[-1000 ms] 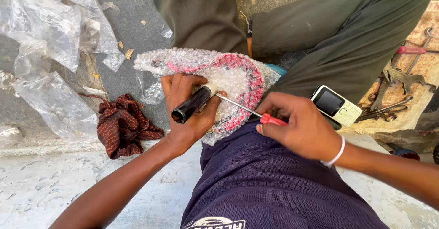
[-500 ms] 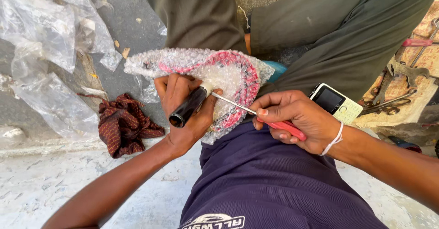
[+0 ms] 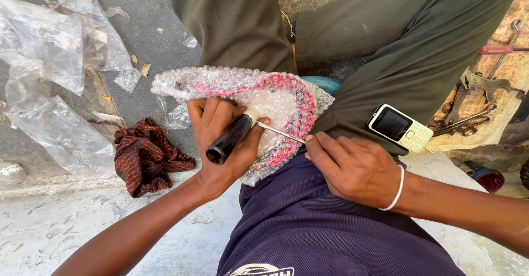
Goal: The person unwraps mechanical components from bubble wrap and uses a screwdriver and pliers to assemble them while sitting on the floor.
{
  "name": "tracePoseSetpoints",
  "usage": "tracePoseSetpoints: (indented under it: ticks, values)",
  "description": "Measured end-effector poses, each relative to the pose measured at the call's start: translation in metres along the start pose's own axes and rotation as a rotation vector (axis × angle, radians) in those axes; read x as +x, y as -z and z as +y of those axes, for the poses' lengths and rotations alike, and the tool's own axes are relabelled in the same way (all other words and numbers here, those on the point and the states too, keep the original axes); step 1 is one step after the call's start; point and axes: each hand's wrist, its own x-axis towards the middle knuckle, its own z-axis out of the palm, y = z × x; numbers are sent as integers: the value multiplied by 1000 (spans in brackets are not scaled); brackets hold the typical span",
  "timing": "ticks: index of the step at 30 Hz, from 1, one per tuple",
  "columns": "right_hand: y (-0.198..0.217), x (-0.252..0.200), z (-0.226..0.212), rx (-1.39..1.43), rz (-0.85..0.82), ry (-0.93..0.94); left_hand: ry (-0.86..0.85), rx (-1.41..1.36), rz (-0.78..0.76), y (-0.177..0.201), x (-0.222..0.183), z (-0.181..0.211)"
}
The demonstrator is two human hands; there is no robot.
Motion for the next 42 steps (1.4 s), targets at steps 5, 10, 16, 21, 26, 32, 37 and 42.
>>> tracePoseSetpoints:
  ticks: [5, 10, 16, 21, 26, 32, 37, 42]
  values:
    - [-4, 3, 4, 481, -15, -330, 4, 17, 27, -4, 2, -7]
    - [-7, 11, 9, 1321, -231, -1126, -6, -22, 48, -2, 3, -13]
    - [-3, 21, 26, 1956, -385, -1402, -63, 16, 50, -3, 0, -16]
    - [2, 9, 3, 1178, -289, -935, -56, 18, 19, -4, -6, -5]
    - [10, -4, -23, 190, 4, -319, -43, 54, 0, -5, -6, -1]
    - [-5, -11, -10, -33, 48, -65, -44, 71, 28, -8, -2, -1]
    - [-10, -4, -3, 438, 131, -307, -46, 66, 76, -11, 1, -7]
    - [-13, 6, 15, 1307, -52, -1053, 2, 46, 92, -7, 3, -11]
